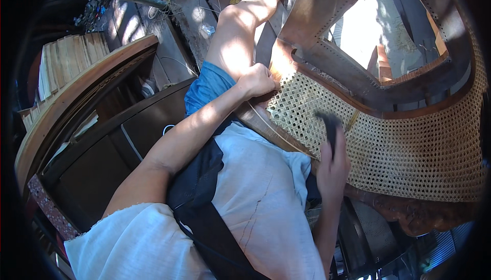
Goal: Repairing a wooden chair by installing or fixing cane webbing using tools and wooden strips.
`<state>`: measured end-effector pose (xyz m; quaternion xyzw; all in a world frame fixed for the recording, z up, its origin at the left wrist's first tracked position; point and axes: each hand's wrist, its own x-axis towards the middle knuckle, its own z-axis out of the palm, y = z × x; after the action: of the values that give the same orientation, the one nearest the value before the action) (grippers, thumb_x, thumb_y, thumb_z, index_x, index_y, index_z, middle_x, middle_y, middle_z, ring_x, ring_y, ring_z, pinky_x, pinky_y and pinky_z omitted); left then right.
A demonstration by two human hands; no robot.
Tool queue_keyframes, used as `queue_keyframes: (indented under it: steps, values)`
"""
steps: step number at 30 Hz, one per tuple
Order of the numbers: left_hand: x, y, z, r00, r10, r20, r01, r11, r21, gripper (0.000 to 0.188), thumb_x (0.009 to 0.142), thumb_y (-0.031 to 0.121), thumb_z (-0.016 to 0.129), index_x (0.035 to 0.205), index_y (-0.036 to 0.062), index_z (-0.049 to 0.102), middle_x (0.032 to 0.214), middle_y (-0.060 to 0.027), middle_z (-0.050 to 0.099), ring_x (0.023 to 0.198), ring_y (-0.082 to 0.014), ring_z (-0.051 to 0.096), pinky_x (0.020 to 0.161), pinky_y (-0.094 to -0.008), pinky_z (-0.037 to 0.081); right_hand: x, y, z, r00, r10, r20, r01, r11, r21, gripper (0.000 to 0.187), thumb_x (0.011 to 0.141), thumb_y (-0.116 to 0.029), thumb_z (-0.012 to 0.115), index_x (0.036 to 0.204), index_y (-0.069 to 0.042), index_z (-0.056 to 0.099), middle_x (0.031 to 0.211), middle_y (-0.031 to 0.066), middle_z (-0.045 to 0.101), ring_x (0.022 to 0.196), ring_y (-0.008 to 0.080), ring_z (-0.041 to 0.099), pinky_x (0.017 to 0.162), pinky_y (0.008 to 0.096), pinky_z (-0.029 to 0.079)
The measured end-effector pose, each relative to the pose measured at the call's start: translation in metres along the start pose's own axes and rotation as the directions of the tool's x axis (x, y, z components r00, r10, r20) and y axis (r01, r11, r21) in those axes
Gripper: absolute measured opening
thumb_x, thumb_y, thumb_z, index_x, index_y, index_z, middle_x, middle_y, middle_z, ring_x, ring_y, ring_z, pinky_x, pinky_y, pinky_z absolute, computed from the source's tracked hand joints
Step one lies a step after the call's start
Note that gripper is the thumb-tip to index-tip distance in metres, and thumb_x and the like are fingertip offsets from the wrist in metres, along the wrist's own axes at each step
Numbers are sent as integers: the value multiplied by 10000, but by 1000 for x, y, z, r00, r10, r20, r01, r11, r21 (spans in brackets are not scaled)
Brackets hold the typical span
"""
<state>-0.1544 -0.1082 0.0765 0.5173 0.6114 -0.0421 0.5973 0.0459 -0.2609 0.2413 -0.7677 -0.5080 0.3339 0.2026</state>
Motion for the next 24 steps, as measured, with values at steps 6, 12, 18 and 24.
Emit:
queue_keyframes:
  steps: [6,12,18,24]
  values:
    - [-5,11,3,1000,0,9,1,998,-65,248,783,153,736,589,44,629,545,-13,587,490,-92,543,474,-288,460,103,2,59,959,0,284,96,941,-323,444,1003,-273,502,1425,-141,462,906,197,667,814,395,663,704,504,492]
    - [-4,10,2,1000,9,13,-7,996,-87,226,797,144,719,615,34,644,550,-20,595,474,-95,545,461,-284,469,120,11,79,935,2,354,113,946,-304,455,1004,-270,491,1442,-153,449,864,197,668,771,402,666,685,518,491]
    - [-1,4,-3,999,-26,34,28,998,-62,238,743,292,705,656,70,706,631,-115,670,612,-225,679,647,-371,549,119,-6,72,989,-128,77,132,990,-46,459,1000,-288,497,1439,-161,455,860,222,676,800,414,673,713,529,506]
    - [-6,1,5,999,42,0,-42,999,-5,167,794,149,720,669,45,683,605,-15,635,552,-97,588,534,-284,493,121,-11,67,961,-102,258,188,924,-334,482,995,-297,516,1457,-185,435,873,203,682,784,414,673,710,535,511]
